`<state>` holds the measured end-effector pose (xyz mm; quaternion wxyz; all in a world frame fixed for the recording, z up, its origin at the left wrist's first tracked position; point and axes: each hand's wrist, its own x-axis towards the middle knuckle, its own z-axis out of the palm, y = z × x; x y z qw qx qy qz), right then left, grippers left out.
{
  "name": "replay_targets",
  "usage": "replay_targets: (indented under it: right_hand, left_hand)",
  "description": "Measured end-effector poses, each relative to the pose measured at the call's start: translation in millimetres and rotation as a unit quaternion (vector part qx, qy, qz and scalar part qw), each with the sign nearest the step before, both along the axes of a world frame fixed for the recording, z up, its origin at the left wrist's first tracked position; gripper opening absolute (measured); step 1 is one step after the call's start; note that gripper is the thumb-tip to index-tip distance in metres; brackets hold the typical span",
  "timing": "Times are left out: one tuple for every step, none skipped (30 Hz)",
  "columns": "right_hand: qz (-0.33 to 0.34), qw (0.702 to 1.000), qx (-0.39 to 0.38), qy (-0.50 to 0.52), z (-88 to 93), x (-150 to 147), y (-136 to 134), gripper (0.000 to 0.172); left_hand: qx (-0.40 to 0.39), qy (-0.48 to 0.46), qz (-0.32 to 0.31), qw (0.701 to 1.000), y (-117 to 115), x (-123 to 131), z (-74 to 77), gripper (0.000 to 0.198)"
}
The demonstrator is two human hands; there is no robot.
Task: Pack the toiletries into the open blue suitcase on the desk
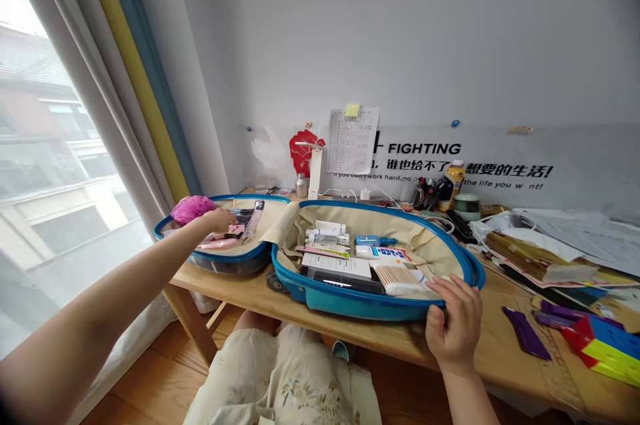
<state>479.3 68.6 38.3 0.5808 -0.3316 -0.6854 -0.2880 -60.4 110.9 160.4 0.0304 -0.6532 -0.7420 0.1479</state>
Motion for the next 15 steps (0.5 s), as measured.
replay_targets:
  right_hand:
    - [-0.002,1.000,-0.001,-0.004,-0.1,0.3,-0.2,0.033]
    - [-0.003,1.000,-0.002,-0.008,-0.2,0.7,-0.4,0.033]
    - [-0.003,1.000,-0.003,-0.011,-0.2,1.0,-0.6,0.032]
    - [-0.002,1.000,-0.003,-0.013,-0.3,1.3,-0.8,0.032]
    - [-0.001,1.000,-0.003,-0.012,-0.4,1.4,-0.9,0.032]
    - [-0.001,1.000,-0.002,-0.011,-0.4,1.5,-1.0,0.032]
    - [-0.001,1.000,-0.003,-0.008,-0.6,1.6,-0.9,0.033]
    - [-0.002,1.000,-0.005,-0.006,-0.8,1.7,-0.9,0.033]
    - [-0.004,1.000,-0.008,-0.004,-1.2,1.8,-0.8,0.034]
    - [-0.006,1.000,-0.012,-0.004,-1.6,2.0,-0.6,0.034]
    - [-0.006,1.000,-0.016,-0.004,-2.0,2.3,-0.5,0.035]
    - [-0.005,1.000,-0.018,-0.004,-2.5,2.6,-0.3,0.035]
    - [-0.003,1.000,-0.018,-0.003,-2.9,2.9,-0.1,0.035]
    - [0.000,1.000,-0.017,-0.001,-3.5,3.3,0.2,0.034]
    - [0.004,1.000,-0.016,0.001,-4.0,3.6,0.4,0.034]
  left_hand:
    - [-0.012,0.008,0.002,1.000,-1.0,-7.2,-3.9,0.043]
    - [-0.021,0.014,0.002,1.000,-1.2,-12.7,-7.5,0.046]
    - [-0.027,0.019,0.000,0.999,-0.7,-16.7,-10.6,0.048]
    - [-0.030,0.024,-0.004,0.999,0.4,-19.6,-13.2,0.049]
    - [-0.032,0.027,-0.008,0.999,1.6,-21.5,-15.2,0.049]
    - [-0.032,0.029,-0.012,0.999,2.7,-22.7,-16.8,0.048]
    - [-0.031,0.030,-0.016,0.999,3.6,-23.2,-17.8,0.046]
    - [-0.029,0.031,-0.019,0.999,4.0,-23.2,-18.5,0.044]
    - [-0.026,0.030,-0.022,0.999,3.7,-22.8,-19.0,0.042]
    - [-0.022,0.028,-0.024,0.999,3.0,-22.1,-19.1,0.040]
    - [-0.017,0.024,-0.026,0.999,1.6,-21.1,-19.1,0.038]
    - [-0.010,0.020,-0.028,0.999,-0.1,-19.9,-18.7,0.037]
    - [-0.001,0.014,-0.029,0.999,-2.1,-18.5,-17.8,0.036]
    - [0.009,0.006,-0.030,0.999,-4.1,-16.8,-16.2,0.035]
    - [0.020,-0.003,-0.031,0.999,-5.9,-14.6,-13.9,0.034]
